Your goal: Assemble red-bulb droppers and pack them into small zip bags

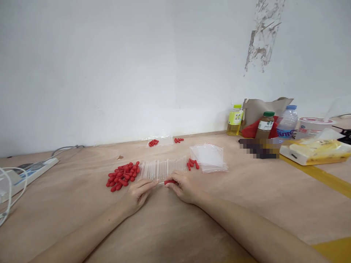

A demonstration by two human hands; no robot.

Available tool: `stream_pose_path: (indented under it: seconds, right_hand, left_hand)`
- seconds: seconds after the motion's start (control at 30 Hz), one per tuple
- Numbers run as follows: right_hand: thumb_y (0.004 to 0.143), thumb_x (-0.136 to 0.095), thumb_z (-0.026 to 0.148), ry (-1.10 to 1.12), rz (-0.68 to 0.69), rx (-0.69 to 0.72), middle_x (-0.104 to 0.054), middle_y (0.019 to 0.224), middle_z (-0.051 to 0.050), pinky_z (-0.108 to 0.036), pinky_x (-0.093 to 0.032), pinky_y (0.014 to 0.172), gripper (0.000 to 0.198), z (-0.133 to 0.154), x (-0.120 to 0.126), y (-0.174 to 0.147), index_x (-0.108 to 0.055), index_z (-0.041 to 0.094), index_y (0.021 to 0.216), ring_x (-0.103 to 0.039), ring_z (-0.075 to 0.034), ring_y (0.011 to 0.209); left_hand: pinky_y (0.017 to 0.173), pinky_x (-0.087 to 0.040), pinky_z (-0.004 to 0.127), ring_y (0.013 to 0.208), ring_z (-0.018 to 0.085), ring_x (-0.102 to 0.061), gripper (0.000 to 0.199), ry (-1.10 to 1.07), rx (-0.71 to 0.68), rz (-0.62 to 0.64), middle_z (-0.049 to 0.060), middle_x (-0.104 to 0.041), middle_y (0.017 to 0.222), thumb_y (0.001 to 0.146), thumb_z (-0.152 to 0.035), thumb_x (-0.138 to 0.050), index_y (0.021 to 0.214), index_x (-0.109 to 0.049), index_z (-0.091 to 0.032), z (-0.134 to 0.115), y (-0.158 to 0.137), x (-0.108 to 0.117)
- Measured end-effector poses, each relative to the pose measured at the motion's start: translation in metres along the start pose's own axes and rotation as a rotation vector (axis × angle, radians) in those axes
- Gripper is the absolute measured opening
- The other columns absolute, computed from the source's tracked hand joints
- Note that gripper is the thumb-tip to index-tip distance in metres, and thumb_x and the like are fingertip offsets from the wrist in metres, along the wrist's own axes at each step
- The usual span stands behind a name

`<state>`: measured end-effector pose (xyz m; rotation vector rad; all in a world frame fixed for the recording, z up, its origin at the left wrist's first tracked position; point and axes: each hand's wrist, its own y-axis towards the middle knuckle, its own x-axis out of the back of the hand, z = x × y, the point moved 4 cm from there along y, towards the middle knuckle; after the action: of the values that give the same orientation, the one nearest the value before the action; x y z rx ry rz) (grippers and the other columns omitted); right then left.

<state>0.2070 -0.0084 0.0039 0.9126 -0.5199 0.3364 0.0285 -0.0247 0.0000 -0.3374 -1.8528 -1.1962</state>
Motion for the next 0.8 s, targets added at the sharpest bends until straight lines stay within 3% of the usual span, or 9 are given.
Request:
stream_pose_path:
  seconds: [0.17, 0.5, 0.8]
  right_hand:
    - [0.083, -0.045, 0.024, -0.028, -0.007, 0.03, -0.059, 0.075, -0.003, -0.023, -0.043, 0.063, 0.014, 0.0, 0.001, -0.001, -0.058, 0.019, 0.084, -0.054, -0.011, 0.069]
    - [0.083, -0.043, 0.024, -0.225, 0.157, 0.057, -0.059, 0.079, -0.004, -0.022, -0.042, 0.065, 0.018, 0.009, 0.001, 0.001, -0.057, 0.019, 0.094, -0.054, -0.012, 0.073]
    - [0.082, -0.045, 0.023, -0.36, 0.217, 0.112, -0.06, 0.077, -0.004, -0.025, -0.04, 0.067, 0.021, 0.015, -0.002, 0.006, -0.059, 0.019, 0.097, -0.054, -0.014, 0.072]
  left_hand:
    - [0.074, -0.044, 0.03, 0.085, 0.016, -0.055, 0.038, 0.013, -0.031, 0.019, 0.006, -0.062, 0.098, 0.086, -0.009, -0.041, 0.121, -0.045, -0.021, -0.003, 0.001, -0.002]
    - [0.07, -0.046, 0.03, 0.08, 0.016, -0.057, 0.028, 0.055, -0.046, -0.025, 0.006, -0.064, 0.094, 0.086, -0.011, -0.042, 0.111, -0.052, -0.018, -0.009, 0.007, -0.002]
    - [0.068, -0.047, 0.03, 0.076, 0.017, -0.057, 0.024, 0.052, -0.027, -0.003, 0.008, -0.065, 0.089, 0.087, -0.015, -0.04, 0.105, -0.056, -0.015, -0.014, 0.01, -0.002]
